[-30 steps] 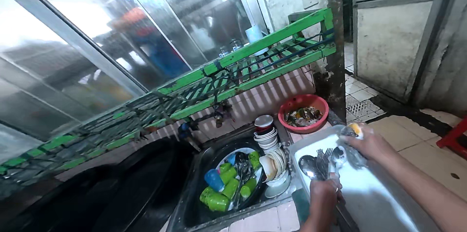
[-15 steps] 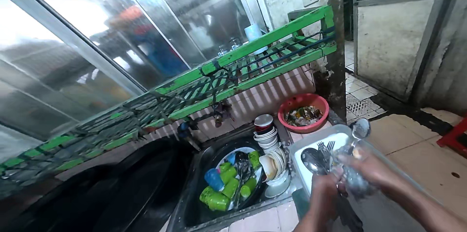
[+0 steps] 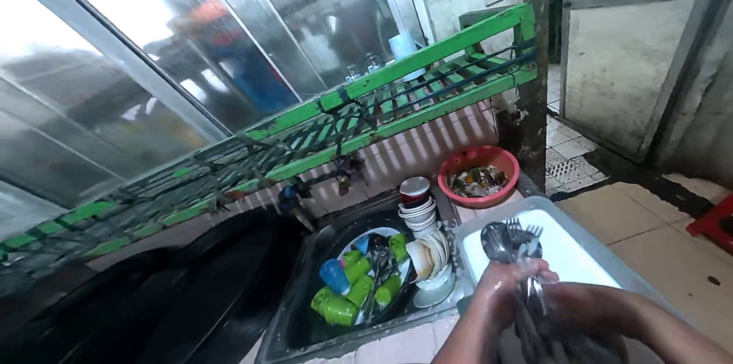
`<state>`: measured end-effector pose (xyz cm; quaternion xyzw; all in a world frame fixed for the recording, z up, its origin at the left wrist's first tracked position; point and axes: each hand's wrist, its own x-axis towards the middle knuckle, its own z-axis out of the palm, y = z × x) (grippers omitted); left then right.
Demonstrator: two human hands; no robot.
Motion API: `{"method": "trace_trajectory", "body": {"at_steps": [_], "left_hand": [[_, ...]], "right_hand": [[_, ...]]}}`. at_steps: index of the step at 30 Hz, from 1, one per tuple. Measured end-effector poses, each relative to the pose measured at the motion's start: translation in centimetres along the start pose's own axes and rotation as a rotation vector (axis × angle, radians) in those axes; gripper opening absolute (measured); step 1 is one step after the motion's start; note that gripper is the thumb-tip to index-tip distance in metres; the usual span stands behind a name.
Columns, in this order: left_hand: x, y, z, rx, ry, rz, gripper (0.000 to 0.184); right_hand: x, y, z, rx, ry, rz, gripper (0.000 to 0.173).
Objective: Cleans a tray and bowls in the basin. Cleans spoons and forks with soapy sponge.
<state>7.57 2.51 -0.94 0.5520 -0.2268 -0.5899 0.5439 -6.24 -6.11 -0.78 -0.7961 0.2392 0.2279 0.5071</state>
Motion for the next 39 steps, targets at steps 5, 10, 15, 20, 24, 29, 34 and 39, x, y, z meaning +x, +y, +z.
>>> {"method": "trace_trajectory", "body": {"at_steps": [5, 10, 15, 20, 24, 29, 34, 39], "left_hand": [[1.3, 1.7, -1.9, -0.230, 0.182, 0.075, 0.016], [0.3, 0.7, -0.7, 0.103, 0.112, -0.058, 0.020], [-0.7, 0.6, 1.8, 0.229, 0.004, -0.112, 0.029], [-0.7, 0.1, 2.3, 0.074, 0.196, 0.045, 0.008], [-0.9, -0.5, 3.2, 0.122, 0.298, -0.065, 0.022], [-1.4, -0.4, 3.9, 0.013, 0.258, -0.146, 0.023], [-1.4, 0.1, 0.9, 0.273, 0.110, -0.272, 0.023], [-2.2, -0.2, 0.8, 0.037, 0.031, -0.267, 0.015]], "right_hand": [[-1.6, 2.9, 0.9, -0.014, 0.125, 0.157, 0.067], [-4.5, 1.1, -2.3, 0.469, 0.674, -0.116, 0.068], [-4.6, -1.0, -3.2, 0.578, 0.920, -0.125, 0.057], [-3.0, -0.8, -1.1, 0.612, 0.896, -0.142, 0.071], [-2.1, -0.7, -2.7, 0.283, 0.908, -0.036, 0.066], [-1.1, -0.3, -3.1, 0.095, 1.023, -0.081, 0.060], [-2.0, 0.8, -2.6, 0.445, 0.892, -0.076, 0.061], [-4.3, -0.8, -3.7, 0.707, 0.734, -0.165, 0.043]]}}
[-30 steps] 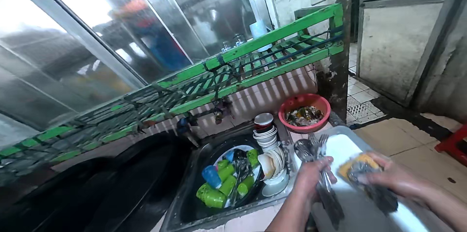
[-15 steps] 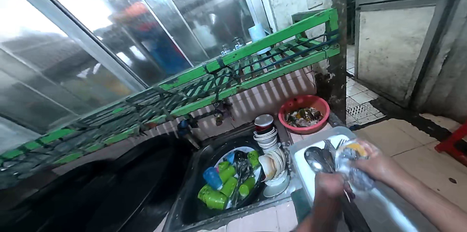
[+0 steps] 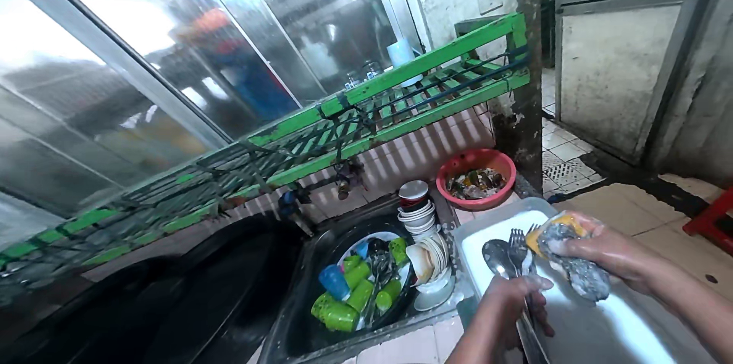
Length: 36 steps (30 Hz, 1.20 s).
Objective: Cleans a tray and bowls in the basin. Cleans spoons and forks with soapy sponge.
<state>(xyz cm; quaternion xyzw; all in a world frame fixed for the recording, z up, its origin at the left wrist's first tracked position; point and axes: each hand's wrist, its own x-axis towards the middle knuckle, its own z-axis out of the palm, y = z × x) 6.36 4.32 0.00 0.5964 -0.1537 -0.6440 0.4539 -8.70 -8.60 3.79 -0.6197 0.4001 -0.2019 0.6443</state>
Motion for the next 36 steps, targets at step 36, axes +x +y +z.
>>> {"method": "trace_trajectory", "body": {"at_steps": [36], "left_hand": [[-0.5, -0.4, 0.9, -0.104, 0.045, 0.171, 0.011]], "right_hand": [[3.3, 2.7, 0.3, -0.392, 0.094, -0.020, 0.054]]}}
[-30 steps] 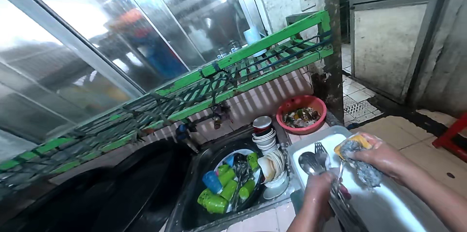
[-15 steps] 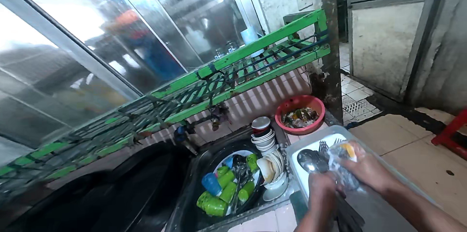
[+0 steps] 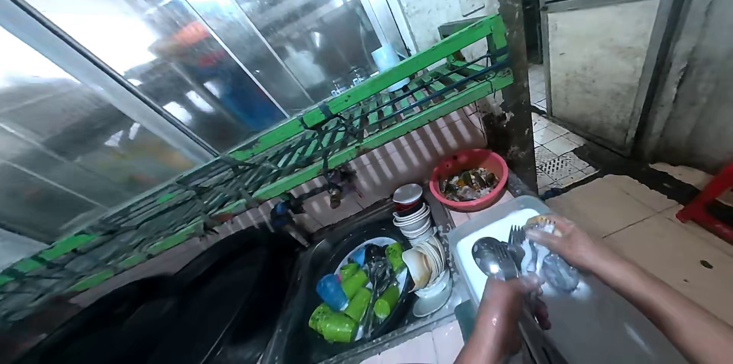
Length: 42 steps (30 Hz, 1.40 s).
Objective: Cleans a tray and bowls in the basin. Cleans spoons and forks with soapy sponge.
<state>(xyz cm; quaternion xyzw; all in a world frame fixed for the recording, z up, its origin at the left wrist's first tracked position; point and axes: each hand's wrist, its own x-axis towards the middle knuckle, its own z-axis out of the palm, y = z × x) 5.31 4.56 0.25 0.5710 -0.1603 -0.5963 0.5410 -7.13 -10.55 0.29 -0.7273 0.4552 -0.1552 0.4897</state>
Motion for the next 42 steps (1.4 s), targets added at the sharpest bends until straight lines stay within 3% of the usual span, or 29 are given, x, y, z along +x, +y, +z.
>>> {"method": "trace_trajectory", "body": {"at_steps": [3, 5, 9, 12, 15, 18, 22, 24, 26, 29, 31, 35, 39, 42], "left_hand": [[0.2, -0.3, -0.4, 0.083, 0.101, -0.045, 0.013], [0.8, -0.5, 0.1, 0.063, 0.189, -0.009, 0.014], [1.5, 0.4, 0.8, 0.083, 0.226, 0.055, 0.016], [1.4, 0.7, -0.2, 0.102, 0.184, 0.111, 0.019], [1.6, 1.2, -1.6, 0.045, 0.102, 0.198, 0.019], [1.7, 1.6, -1.8, 0.006, -0.074, 0.188, 0.020], [1.6, 2.3, -0.8, 0.240, -0.086, 0.065, 0.023], [2.5, 2.4, -0.7, 0.140, -0.045, 0.061, 0.013], [3.2, 2.9, -0.9, -0.039, -0.007, 0.076, 0.013], [3.6, 4.2, -1.6, -0.161, 0.119, 0.111, 0.015], [3.2, 4.5, -1.8, -0.138, 0.155, 0.101, 0.016], [2.7, 2.8, -0.7, -0.016, 0.049, 0.025, 0.012], [2.3, 1.4, 1.0, 0.238, 0.032, -0.018, 0.018], [2.2, 1.2, 0.9, 0.174, 0.043, 0.012, 0.027]], "right_hand": [[0.1, -0.5, -2.1, 0.148, 0.243, 0.034, 0.044], [0.3, -0.4, -2.2, 0.358, 0.279, 0.119, 0.046], [-1.5, -0.6, 1.5, 0.371, -0.008, 0.144, 0.062], [-1.4, -0.9, 0.8, 0.202, -0.071, 0.122, 0.060], [-1.6, -1.9, -2.2, -0.153, -0.422, 0.131, 0.061], [-1.8, -1.5, -0.7, -0.306, -0.696, 0.042, 0.051], [-2.3, -1.7, 2.4, -0.301, -0.824, -0.024, 0.047], [-2.4, -0.7, 3.6, -0.379, -0.850, -0.035, 0.044], [-2.8, 0.0, 4.1, -0.475, -0.886, -0.054, 0.053], [-3.5, 1.5, 3.6, -0.517, -0.815, 0.005, 0.064], [-3.4, 2.5, 2.1, -0.398, -0.590, -0.006, 0.053], [-4.1, -0.3, -1.5, 0.330, -0.166, -0.032, 0.057], [-4.2, -2.2, -1.1, 0.695, -0.078, -0.026, 0.045], [-4.0, -1.6, -1.2, 1.012, -0.040, 0.008, 0.037]]}}
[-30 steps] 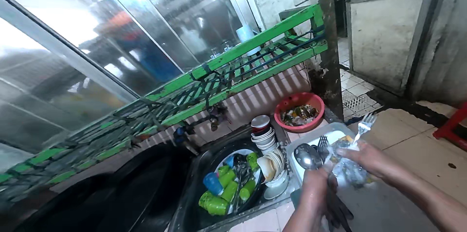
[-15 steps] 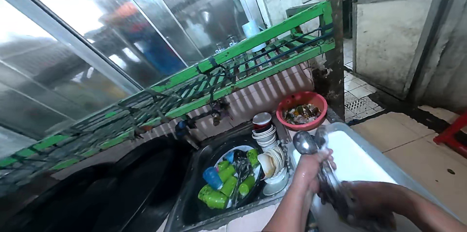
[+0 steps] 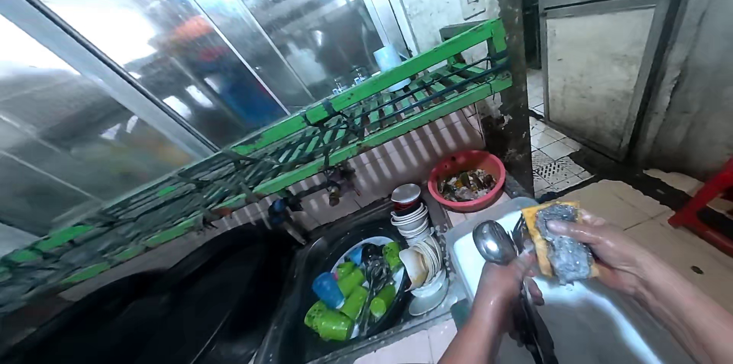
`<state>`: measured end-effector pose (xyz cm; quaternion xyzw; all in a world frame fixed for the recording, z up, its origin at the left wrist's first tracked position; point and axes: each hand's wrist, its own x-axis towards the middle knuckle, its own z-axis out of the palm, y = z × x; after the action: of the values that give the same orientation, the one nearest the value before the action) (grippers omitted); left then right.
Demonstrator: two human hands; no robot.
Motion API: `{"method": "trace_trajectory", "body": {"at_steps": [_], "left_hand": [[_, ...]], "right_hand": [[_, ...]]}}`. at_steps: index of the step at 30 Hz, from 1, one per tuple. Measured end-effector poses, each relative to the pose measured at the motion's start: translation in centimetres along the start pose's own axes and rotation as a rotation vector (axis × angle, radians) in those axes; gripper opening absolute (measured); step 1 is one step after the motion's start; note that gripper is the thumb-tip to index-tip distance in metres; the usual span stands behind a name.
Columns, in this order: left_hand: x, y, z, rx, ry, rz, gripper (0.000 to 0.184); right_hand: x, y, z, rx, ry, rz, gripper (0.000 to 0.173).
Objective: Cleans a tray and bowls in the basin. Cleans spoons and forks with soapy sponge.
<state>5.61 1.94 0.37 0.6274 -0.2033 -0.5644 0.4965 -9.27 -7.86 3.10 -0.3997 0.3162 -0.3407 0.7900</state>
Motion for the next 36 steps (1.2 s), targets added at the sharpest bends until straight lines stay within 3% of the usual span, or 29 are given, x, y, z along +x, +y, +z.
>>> {"method": "trace_trajectory", "body": {"at_steps": [4, 7, 11, 13, 17, 21, 25, 29, 31, 34, 36], "left_hand": [[-0.3, -0.3, -0.3, 0.044, -0.058, -0.022, 0.023], [-1.0, -0.2, -0.5, -0.033, -0.167, -0.030, 0.024], [-2.1, -0.1, -0.6, -0.166, -0.262, -0.032, 0.023], [-2.2, 0.1, -0.7, -0.144, -0.245, -0.035, 0.022], [-2.0, 0.2, -0.8, -0.110, -0.188, -0.073, 0.018], [-1.2, 0.5, 0.0, -0.102, 0.074, -0.090, 0.015], [-0.8, 0.2, 1.3, 0.064, 0.195, -0.063, 0.013], [-1.2, -1.1, 1.7, 0.035, 0.197, -0.002, 0.016], [-1.3, -0.8, 1.6, 0.025, 0.210, -0.005, 0.015], [-1.4, -0.5, 1.1, 0.121, 0.272, 0.020, 0.014], [-1.5, -1.4, 0.6, 0.141, 0.247, 0.071, 0.016]], "right_hand": [[0.3, 0.4, -1.2, 0.138, -0.178, 0.068, 0.047], [0.8, 0.6, -1.3, 0.194, -0.165, 0.068, 0.030], [1.5, 0.9, -3.9, 0.242, -0.423, 0.079, 0.049], [1.7, 0.6, -4.4, 0.214, -0.500, 0.066, 0.050], [1.1, -0.1, -4.3, 0.122, -0.319, 0.043, 0.056], [-0.2, -0.3, -2.7, -0.058, -0.090, -0.030, 0.045], [-0.3, 1.5, 0.4, -0.720, 0.006, 0.031, 0.057], [2.1, 2.3, -0.1, -1.035, 0.164, -0.121, 0.053], [1.5, 3.2, 0.3, -1.032, 0.181, -0.190, 0.056], [0.4, 4.5, 1.0, -0.967, 0.050, -0.187, 0.061], [1.2, 3.9, 0.5, -1.110, -0.022, -0.149, 0.059]]}}
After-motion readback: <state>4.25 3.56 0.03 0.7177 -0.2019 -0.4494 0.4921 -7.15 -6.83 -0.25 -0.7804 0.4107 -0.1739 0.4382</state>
